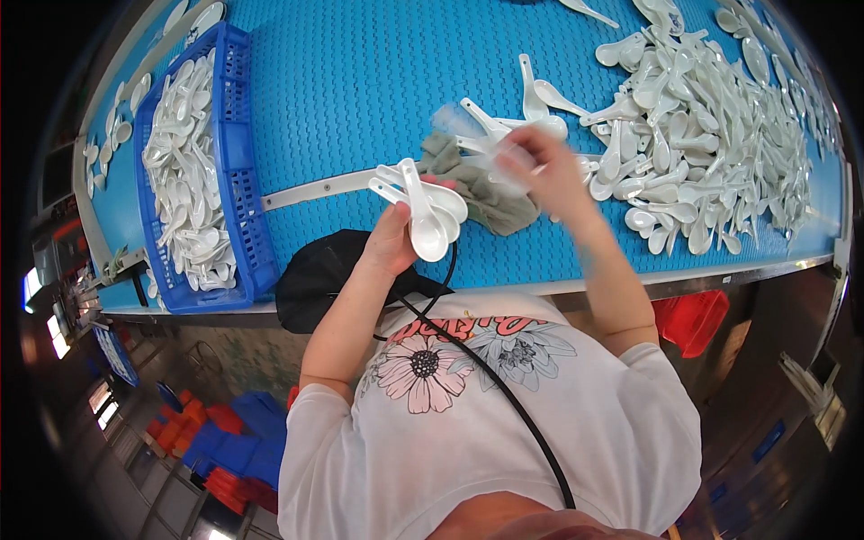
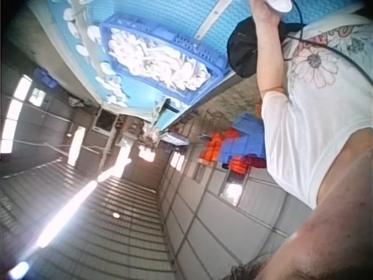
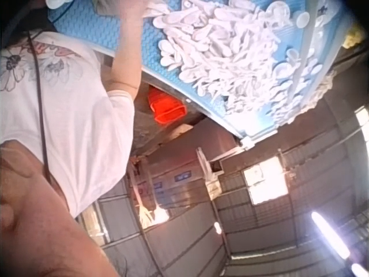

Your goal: The person picks up white ceramic spoons one at a time from a conveyor belt, wipes each spoon with a green cloth, and stacks the wiped spoons together before placing them into a blue crate.

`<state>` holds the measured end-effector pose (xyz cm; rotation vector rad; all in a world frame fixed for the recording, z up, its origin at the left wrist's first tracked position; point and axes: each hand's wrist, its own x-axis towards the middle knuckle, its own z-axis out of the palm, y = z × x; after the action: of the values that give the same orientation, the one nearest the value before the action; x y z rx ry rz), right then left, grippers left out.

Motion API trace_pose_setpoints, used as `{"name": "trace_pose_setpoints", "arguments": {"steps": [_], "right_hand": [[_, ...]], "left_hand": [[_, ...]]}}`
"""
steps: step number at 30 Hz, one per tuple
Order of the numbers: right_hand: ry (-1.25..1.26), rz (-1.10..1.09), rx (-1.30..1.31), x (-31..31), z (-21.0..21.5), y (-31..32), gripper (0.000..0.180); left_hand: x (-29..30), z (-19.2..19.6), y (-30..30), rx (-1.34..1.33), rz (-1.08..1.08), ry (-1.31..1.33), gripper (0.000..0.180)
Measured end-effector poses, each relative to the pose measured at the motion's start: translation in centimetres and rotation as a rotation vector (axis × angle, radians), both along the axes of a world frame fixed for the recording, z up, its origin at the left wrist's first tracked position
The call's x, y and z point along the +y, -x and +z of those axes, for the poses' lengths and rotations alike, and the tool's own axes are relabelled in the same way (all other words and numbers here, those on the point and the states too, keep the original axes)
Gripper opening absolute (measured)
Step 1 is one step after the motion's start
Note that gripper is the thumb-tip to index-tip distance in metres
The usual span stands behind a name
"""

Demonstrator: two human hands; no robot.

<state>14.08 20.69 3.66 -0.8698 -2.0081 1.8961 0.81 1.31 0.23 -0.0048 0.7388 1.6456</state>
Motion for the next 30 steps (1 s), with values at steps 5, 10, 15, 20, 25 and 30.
{"name": "trace_pose_setpoints", "arguments": {"steps": [5,10,15,20,25,30], "right_hand": [[-0.611,-0.069,-0.101,0.0,-1.5,0.8,0.024],[-1.045,0.039,-0.366,5.5,-5.6,-2.6,0.034],[-0.827,-0.047,-0.342,5.7,-6.9,-3.9,0.04],[-0.072,-0.284,-0.282,5.6,-5.5,-4.3,0.038],[0.609,-0.306,-0.013,3.8,-3.7,-4.8,0.038],[0.903,-0.191,0.11,1.1,-2.6,-3.8,0.035]], "left_hand": [[0.5,1.0,-0.5,-0.015,-0.063,0.129,0.036],[-0.1,0.7,-0.5,-0.107,-0.029,0.125,0.027],[-0.1,0.8,-0.4,-0.115,-0.02,0.152,0.027],[-0.1,0.5,-0.3,-0.108,-0.011,0.135,0.027],[0.0,0.3,-0.3,-0.104,-0.018,0.153,0.028],[0.1,0.0,-0.3,-0.066,-0.029,0.144,0.027]]}}
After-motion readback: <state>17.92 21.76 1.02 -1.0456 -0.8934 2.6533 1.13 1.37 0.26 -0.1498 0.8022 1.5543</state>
